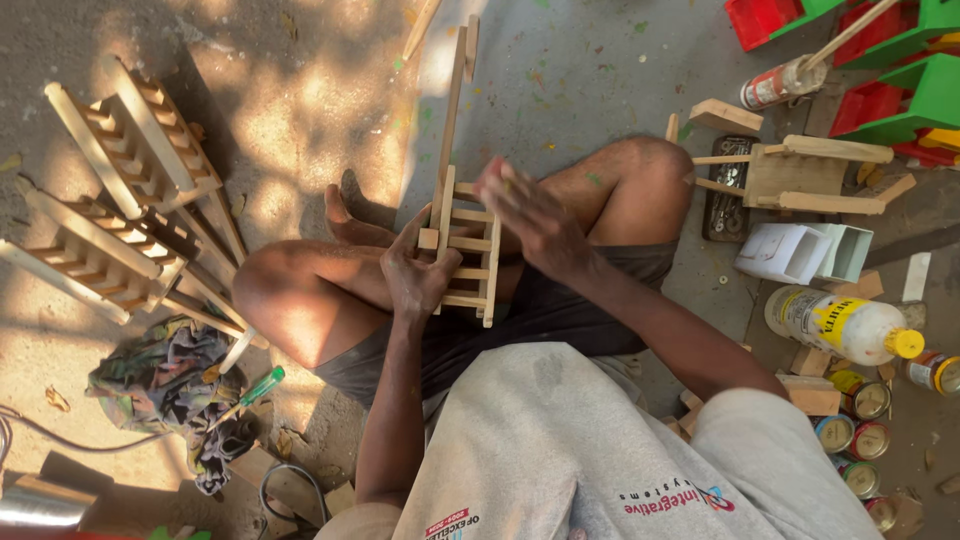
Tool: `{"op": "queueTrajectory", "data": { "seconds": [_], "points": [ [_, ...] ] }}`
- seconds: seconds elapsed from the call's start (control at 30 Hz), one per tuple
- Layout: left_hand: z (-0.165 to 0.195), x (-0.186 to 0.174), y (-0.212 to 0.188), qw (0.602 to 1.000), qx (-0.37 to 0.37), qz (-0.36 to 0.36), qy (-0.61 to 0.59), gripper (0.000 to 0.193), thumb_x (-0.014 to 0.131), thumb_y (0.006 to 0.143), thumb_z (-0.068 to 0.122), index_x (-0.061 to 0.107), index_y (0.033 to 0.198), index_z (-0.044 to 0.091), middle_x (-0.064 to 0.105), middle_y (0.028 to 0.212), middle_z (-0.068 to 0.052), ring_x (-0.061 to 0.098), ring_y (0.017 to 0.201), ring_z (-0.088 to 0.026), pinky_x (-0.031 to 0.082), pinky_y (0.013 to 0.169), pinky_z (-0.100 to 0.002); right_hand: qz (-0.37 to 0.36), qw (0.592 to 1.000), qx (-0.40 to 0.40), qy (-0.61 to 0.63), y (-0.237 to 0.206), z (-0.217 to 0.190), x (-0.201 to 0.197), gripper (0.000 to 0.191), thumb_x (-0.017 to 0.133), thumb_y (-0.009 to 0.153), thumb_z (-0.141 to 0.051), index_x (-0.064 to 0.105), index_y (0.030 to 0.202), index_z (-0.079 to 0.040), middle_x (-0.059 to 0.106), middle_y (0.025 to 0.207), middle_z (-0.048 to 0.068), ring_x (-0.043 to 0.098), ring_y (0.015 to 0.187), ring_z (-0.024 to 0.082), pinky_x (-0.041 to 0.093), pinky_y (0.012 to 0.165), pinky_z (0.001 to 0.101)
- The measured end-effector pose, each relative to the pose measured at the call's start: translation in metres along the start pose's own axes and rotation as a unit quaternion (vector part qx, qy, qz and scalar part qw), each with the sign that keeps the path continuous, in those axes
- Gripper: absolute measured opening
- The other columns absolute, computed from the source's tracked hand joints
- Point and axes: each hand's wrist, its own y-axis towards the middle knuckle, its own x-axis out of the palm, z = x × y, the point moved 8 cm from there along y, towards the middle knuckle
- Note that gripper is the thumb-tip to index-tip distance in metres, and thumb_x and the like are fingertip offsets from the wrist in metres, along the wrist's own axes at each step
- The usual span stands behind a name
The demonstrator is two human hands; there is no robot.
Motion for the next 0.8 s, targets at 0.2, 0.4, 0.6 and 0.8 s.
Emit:
{"op": "queueTrajectory", "data": {
  "seconds": [0.2, 0.4, 0.6, 0.8],
  "points": [
    [0.001, 0.005, 0.006, 1.000, 0.025, -0.009, -0.002, 0.066, 0.068, 0.077, 0.001, 0.055, 0.141, -0.009, 0.080, 0.109, -0.018, 0.078, 0.096, -0.019, 0.065, 0.085, -0.031, -0.049, 0.991, -0.101, 0.072, -0.051, -0.085, -0.027, 0.041, 0.063, 0.106, -0.012, 0.057, 0.146, -0.013, 0.050, 0.157, 0.006, 0.043, 0.149, 0.023, 0.042, 0.123, 0.0429],
    [-0.001, 0.002, 0.002, 0.999, 0.039, 0.003, -0.013, 0.064, 0.069, 0.078, 0.000, 0.056, 0.141, -0.010, 0.076, 0.115, -0.020, 0.076, 0.099, -0.019, 0.064, 0.087, -0.030, -0.038, 0.998, -0.023, -0.043, -0.034, -0.039, -0.015, 0.047, 0.064, 0.098, 0.004, 0.064, 0.143, -0.009, 0.053, 0.157, 0.006, 0.046, 0.150, 0.022, 0.043, 0.128, 0.0405],
    [-0.007, 0.002, 0.002, 0.999, 0.026, 0.008, -0.036, 0.064, 0.068, 0.077, 0.000, 0.057, 0.140, -0.010, 0.077, 0.111, -0.017, 0.074, 0.097, -0.016, 0.063, 0.086, -0.029, -0.079, 0.983, -0.152, 0.070, -0.084, -0.103, -0.015, 0.039, 0.067, 0.102, -0.018, 0.063, 0.141, -0.016, 0.053, 0.155, 0.002, 0.046, 0.147, 0.019, 0.039, 0.125, 0.0400],
    [-0.006, 0.001, 0.004, 0.999, 0.023, 0.000, -0.037, 0.064, 0.067, 0.078, 0.001, 0.057, 0.140, -0.008, 0.077, 0.111, -0.015, 0.076, 0.097, -0.014, 0.064, 0.087, -0.029, -0.050, 0.983, -0.173, 0.037, -0.051, -0.059, -0.011, 0.040, 0.067, 0.103, -0.014, 0.063, 0.142, -0.015, 0.057, 0.151, 0.005, 0.045, 0.147, 0.021, 0.039, 0.125, 0.0405]
  ]
}}
